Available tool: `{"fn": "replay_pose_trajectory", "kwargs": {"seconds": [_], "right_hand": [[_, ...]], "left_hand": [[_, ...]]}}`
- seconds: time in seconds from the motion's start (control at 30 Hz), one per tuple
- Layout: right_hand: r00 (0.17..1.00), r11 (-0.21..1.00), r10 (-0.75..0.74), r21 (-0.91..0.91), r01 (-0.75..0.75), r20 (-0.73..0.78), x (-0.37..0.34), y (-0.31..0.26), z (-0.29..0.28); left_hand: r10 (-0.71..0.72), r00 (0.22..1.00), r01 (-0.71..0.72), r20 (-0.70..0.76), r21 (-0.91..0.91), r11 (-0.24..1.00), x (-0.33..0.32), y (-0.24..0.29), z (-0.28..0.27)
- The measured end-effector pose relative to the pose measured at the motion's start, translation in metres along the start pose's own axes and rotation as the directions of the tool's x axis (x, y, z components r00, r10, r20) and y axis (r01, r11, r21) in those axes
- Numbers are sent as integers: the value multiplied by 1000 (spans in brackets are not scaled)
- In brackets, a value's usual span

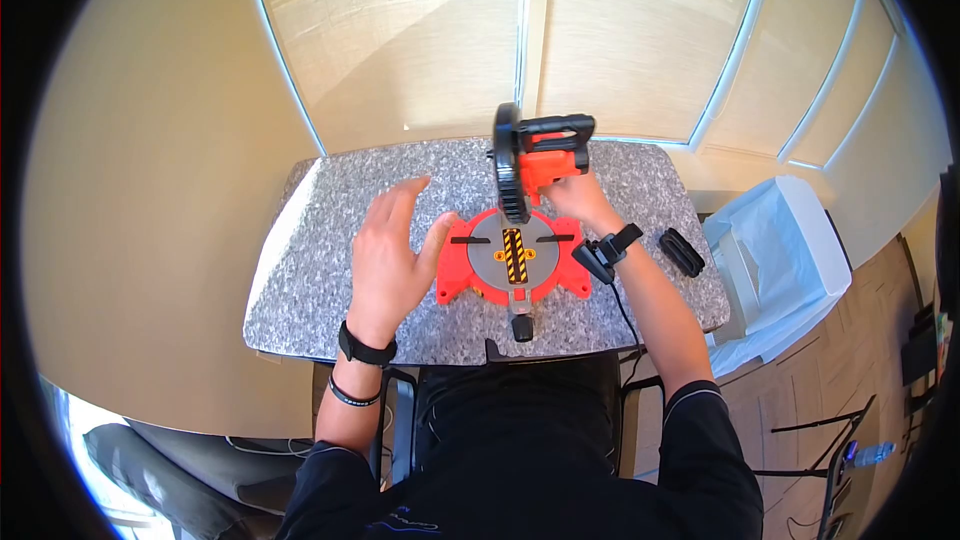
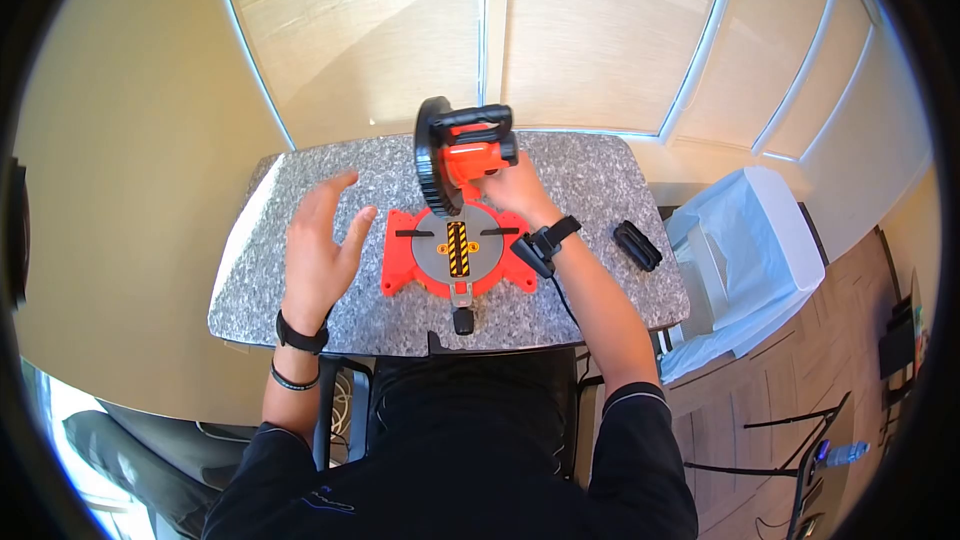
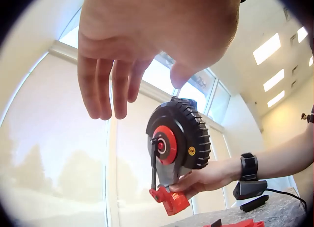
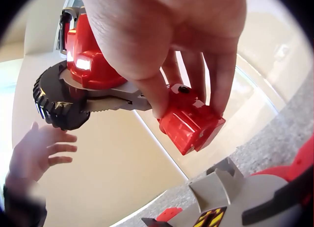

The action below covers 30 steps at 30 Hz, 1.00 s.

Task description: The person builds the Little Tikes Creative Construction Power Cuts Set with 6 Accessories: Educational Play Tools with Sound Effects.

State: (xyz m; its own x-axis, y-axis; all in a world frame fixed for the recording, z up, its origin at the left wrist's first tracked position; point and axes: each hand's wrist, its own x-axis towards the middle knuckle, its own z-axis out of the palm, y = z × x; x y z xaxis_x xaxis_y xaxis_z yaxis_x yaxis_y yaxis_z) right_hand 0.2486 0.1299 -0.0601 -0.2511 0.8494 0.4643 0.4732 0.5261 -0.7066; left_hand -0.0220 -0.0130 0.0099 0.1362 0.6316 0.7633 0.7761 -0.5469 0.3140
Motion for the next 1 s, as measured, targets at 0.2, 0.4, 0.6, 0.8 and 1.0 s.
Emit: {"fn": "replay_pose_trajectory", "kwargs": {"seconds": [0.2,0.4,0.6,0.8,1.0], "right_hand": [[997,1000,10,-25,-8,76,6,16,0],[981,985,143,-120,-128,129,-1,-15,-8],[909,958,276,-8,-288,313,0,-46,-18],[863,925,340,30,-378,373,1,-63,-20],[837,905,372,44,-423,401,0,-73,-19]], "left_hand": [[-142,962,132,233,56,990,-20,-22,26],[-36,860,47,509,-9,999,-45,-41,57],[-41,758,3,651,59,998,-59,-60,81],[-68,739,32,671,66,997,-59,-61,84],[-69,718,67,692,30,997,-60,-63,85]]}}
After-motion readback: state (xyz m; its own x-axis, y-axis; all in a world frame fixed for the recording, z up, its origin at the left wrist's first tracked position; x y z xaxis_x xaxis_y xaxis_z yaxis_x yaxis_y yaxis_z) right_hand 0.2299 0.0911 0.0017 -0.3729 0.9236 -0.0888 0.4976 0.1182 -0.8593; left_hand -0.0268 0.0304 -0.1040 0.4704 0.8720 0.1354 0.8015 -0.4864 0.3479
